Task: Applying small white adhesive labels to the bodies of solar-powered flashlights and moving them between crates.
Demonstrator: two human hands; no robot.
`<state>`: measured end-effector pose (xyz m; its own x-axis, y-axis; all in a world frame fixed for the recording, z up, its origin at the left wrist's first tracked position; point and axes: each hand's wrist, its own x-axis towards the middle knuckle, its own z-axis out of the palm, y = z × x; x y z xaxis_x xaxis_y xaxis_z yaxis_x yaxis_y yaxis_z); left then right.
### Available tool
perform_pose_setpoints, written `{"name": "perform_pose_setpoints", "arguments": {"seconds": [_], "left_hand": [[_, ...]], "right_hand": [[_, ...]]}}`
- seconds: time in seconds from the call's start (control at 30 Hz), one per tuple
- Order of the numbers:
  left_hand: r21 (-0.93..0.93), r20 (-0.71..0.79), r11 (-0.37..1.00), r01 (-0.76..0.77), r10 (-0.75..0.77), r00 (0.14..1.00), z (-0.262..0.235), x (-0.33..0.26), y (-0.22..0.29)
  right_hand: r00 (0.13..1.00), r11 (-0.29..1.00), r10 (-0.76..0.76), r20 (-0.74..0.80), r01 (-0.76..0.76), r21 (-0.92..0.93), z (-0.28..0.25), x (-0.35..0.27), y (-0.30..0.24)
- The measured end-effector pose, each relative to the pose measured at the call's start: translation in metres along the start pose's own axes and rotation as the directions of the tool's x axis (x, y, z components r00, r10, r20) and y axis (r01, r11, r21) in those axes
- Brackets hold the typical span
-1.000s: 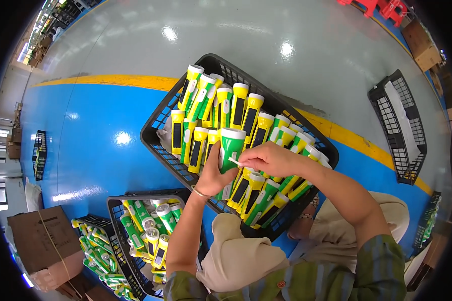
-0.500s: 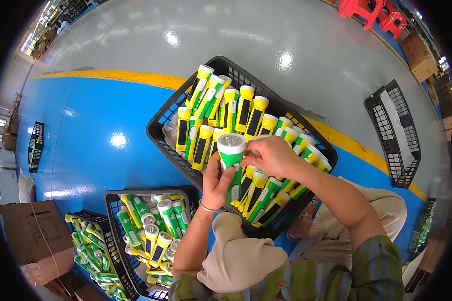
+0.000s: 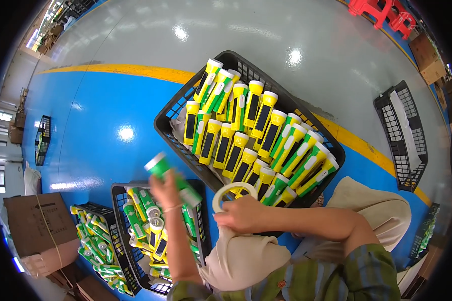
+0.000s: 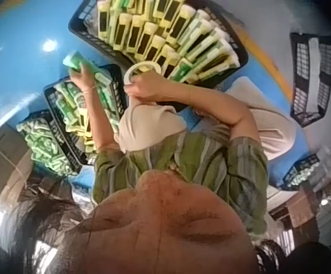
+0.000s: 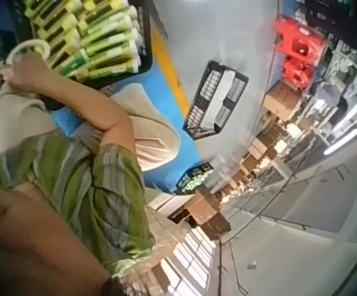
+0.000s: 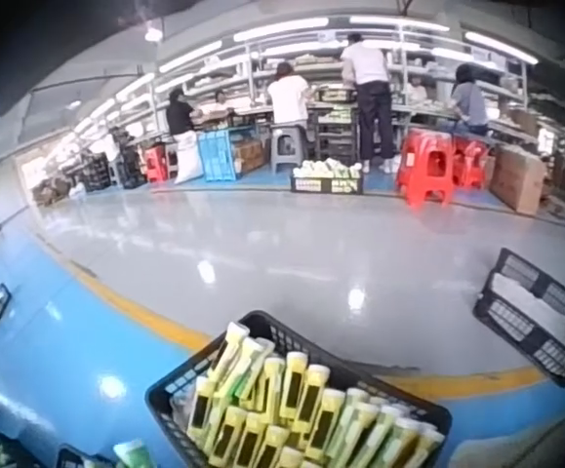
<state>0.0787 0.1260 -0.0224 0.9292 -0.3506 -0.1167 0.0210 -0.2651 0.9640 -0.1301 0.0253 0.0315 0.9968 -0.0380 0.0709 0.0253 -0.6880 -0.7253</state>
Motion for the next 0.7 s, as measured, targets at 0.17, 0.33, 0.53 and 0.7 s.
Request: {"name": "perform_pose_setpoints", "arguments": {"seconds": [0.17,0.33,0.53,0.7], "left_hand": [[0.799,-0.129,0.594,-0.09,0.315,0.94,-0.202,0.011,-0.051],[0.998,-0.067,0.008,0.066,0.098,0.993,-0.179,-0.021,-0.059],[0.346,0.552,0.697,-0.628,0.39,0.737,0.121,0.022,0.006],[0.436,0.529,0.707,-0.557,0.299,0.794,0.254,0.073,-0.059]], "right_hand": [[0.943,0.961,0.276,-0.185,-0.275,0.031,-0.048,-0.019,0.07],[0.905,0.967,0.232,-0.357,-0.255,-0.018,-0.087,-0.013,0.097],[0.894,0.95,0.297,-0.335,-0.313,0.006,-0.101,-0.028,0.114],[0.871,0.932,0.361,-0.333,-0.347,0.104,-0.093,-0.028,0.115]]}}
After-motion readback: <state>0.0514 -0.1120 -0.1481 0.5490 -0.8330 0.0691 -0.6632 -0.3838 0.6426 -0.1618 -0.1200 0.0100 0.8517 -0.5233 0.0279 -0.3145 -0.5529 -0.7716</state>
